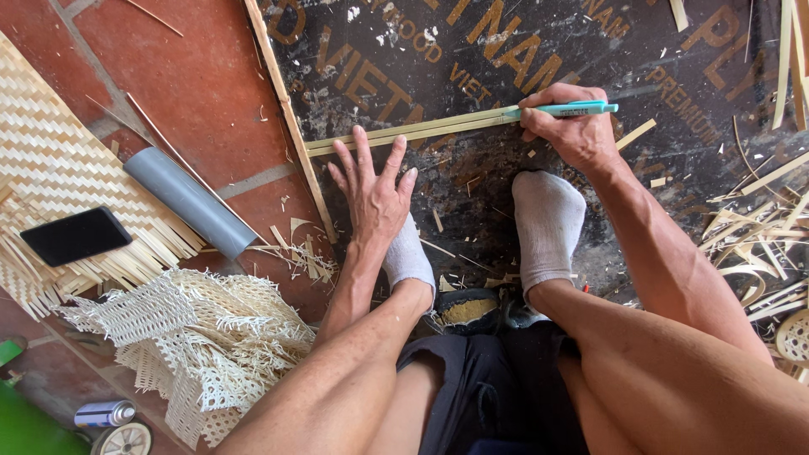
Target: The person sits on the floor and arranges thin bamboo strips side by side across a wooden frame laid on a plywood board, aligning them by hand and marking positions with a pen. They gather bundles of bamboo strips, place them one at a time onto the frame, and press them flat with their hand and foot.
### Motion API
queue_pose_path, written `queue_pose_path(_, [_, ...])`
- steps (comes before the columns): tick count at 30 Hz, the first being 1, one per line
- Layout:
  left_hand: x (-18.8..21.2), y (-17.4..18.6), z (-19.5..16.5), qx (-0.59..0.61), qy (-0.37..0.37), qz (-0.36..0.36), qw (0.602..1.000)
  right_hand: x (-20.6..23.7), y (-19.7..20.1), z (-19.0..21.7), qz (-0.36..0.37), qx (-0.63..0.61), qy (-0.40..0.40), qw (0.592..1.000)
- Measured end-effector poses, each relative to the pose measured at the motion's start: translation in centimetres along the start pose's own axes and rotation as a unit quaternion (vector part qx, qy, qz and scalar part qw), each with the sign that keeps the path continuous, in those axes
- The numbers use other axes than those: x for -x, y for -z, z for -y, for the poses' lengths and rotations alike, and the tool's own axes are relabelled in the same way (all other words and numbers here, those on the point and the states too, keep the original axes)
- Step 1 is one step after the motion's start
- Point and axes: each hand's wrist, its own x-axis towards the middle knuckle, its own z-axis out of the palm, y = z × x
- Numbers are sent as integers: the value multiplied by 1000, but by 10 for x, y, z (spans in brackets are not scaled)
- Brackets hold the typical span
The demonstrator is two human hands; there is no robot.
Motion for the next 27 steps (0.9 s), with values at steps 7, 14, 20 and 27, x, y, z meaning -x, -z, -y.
queue_pose_path(7, [-1,2,-1,2,-2,-8,1000,-4,-2,2,19,-1,0,1000])
queue_pose_path(14, [-2,5,-3,5,-4,-7,1000,-3,-3,5,15,2,-3,1000])
queue_pose_path(20, [-2,2,-1,6,2,-3,1000,-2,-3,6,8,-1,-9,1000])
queue_pose_path(27, [-1,-1,1,2,1,-1,1000,-4,-3,5,7,4,-21,1000])
